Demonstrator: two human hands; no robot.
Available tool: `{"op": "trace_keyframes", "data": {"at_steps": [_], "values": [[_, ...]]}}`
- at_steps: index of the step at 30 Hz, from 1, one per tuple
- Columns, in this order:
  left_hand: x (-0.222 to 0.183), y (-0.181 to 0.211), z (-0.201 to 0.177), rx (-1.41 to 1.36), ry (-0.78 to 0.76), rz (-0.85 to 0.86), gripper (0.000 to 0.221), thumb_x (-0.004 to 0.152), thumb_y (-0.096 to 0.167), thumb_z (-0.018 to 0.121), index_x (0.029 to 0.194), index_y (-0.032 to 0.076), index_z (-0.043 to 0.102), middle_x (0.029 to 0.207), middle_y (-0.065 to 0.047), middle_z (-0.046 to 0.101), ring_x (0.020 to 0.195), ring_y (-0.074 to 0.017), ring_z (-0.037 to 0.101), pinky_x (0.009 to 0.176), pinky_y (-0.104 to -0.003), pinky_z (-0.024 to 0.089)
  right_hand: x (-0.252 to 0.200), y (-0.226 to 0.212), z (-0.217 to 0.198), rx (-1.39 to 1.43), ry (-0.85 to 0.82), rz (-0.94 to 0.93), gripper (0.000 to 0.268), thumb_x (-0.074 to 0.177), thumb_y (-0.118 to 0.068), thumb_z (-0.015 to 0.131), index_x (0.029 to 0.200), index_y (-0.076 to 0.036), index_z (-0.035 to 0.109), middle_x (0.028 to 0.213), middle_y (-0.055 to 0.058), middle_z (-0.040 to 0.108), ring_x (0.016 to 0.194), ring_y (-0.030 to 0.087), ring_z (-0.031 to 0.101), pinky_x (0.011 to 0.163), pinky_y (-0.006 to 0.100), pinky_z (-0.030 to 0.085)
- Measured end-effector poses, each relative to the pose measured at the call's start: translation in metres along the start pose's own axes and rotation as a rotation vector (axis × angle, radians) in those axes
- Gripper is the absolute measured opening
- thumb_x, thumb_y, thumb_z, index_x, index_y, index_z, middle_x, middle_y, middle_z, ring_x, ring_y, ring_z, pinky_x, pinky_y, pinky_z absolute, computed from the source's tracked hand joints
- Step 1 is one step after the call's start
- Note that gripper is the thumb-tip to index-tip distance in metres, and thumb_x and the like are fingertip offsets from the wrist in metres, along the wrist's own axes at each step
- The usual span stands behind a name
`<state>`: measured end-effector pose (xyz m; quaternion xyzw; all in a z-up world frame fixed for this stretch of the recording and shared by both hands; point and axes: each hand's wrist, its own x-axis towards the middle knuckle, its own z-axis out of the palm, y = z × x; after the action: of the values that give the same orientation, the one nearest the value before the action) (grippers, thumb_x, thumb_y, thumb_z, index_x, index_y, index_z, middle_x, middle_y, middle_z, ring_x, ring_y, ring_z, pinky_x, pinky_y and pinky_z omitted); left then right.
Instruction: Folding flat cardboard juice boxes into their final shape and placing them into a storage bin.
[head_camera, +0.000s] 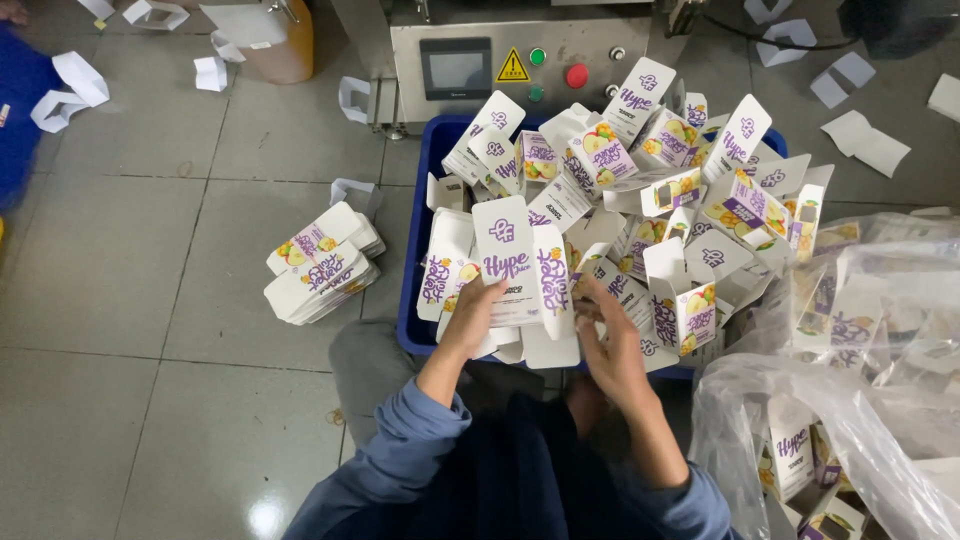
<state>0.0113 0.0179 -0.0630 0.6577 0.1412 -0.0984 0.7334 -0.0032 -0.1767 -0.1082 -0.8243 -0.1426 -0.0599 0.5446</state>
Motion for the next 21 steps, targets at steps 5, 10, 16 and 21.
{"op": "trace_keyframes", "data": {"at_steps": [5, 10, 16, 21], "values": [[-0.008, 0.026, -0.028, 0.396, -0.21, 0.097, 0.089, 0.083, 0.041, 0.077, 0.147, -0.007, 0.038, 0.113, -0.025, 0.069, 0.1, -0.0304, 0.069, 0.084, -0.041, 0.056, 0.01, -0.004, -0.029, -0.525, -0.099, -0.386, 0.083, 0.08, 0.001, 0.064, 0.158, -0.009, 0.038, 0.154, 0.023, 0.038, 0.142, 0.047, 0.035, 0.111, 0.059, 0.036], [-0.031, 0.077, -0.003, 0.889, -0.398, 0.138, 0.109, 0.078, 0.023, 0.078, 0.154, -0.013, 0.01, 0.12, -0.039, 0.062, 0.101, -0.0461, 0.068, 0.083, -0.052, 0.059, 0.013, -0.013, -0.009, -0.977, -0.265, -0.645, 0.115, 0.061, -0.037, 0.081, 0.161, -0.025, 0.026, 0.17, 0.011, 0.02, 0.158, 0.037, 0.006, 0.122, 0.065, -0.005], [-0.02, 0.05, 0.002, 1.093, -0.07, 0.638, 0.121, 0.069, 0.02, 0.09, 0.159, 0.001, 0.011, 0.134, -0.035, 0.055, 0.13, -0.0488, 0.049, 0.114, -0.07, 0.019, 0.029, 0.012, -0.01, -0.729, -0.103, -0.433, 0.083, 0.074, -0.041, 0.082, 0.148, -0.017, 0.054, 0.116, 0.008, 0.07, 0.105, 0.028, 0.071, 0.111, 0.06, 0.039], [-0.02, 0.012, 0.011, 0.179, -0.029, 0.487, 0.095, 0.088, 0.047, 0.072, 0.154, 0.001, 0.023, 0.152, -0.035, 0.03, 0.132, -0.0477, 0.045, 0.109, -0.062, 0.036, 0.023, -0.028, -0.008, 0.196, 0.055, 0.044, 0.111, 0.068, 0.0, 0.087, 0.157, 0.001, 0.021, 0.119, 0.031, 0.063, 0.099, 0.052, 0.069, 0.079, 0.061, 0.06]]}}
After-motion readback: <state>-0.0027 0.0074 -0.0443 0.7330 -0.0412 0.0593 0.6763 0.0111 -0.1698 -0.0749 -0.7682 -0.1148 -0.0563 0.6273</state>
